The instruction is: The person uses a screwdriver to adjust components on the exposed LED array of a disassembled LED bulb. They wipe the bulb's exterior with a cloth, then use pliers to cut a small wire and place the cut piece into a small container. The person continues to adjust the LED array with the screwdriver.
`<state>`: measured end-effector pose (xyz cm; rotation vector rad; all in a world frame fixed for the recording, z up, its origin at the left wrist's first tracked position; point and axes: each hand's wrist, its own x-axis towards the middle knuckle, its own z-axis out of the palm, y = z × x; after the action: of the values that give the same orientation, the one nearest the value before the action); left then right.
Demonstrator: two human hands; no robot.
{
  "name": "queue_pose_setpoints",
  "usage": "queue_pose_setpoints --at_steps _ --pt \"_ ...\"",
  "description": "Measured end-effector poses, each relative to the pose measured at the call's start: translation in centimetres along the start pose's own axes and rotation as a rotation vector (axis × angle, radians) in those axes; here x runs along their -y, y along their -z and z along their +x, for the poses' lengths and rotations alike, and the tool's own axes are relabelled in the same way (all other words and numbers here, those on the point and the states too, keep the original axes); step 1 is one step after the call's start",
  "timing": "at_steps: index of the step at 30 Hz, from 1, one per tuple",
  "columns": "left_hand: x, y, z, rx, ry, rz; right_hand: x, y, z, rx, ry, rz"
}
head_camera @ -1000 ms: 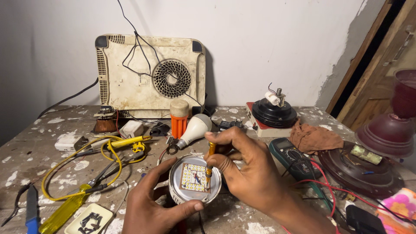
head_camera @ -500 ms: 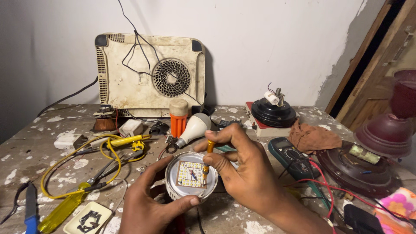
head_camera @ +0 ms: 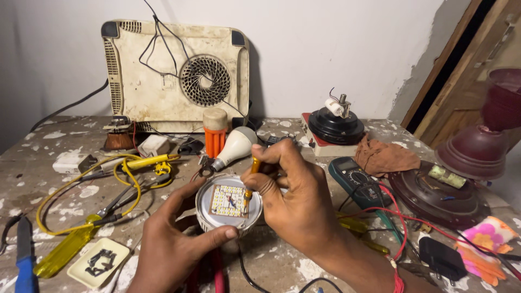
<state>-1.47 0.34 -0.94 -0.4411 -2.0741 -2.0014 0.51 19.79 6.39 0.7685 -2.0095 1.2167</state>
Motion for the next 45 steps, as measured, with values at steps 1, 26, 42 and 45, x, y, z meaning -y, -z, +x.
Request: queue_pose_setpoints --at_steps 1,26,42,45 --pt "-0.1 0.0 0.0 0.003 -0.001 -0.006 0.1 0.0 0.0 -0.008 -0.003 -0.020" --pt "-0.7 0.2 -0.3 -0.007 -0.124 0.197 -0.4 0.0 0.4 -0.024 -0.083 -0.003" --pt "-1.1 0.2 -0.4 -0.002 -0.072 0.143 1.4 -0.1 0.1 0.088 -0.029 -0.028" --pt "-1.0 0.2 -0.5 -0.017 -0.165 0.195 1.4 -0.3 0.1 0.079 -0.090 -0.006"
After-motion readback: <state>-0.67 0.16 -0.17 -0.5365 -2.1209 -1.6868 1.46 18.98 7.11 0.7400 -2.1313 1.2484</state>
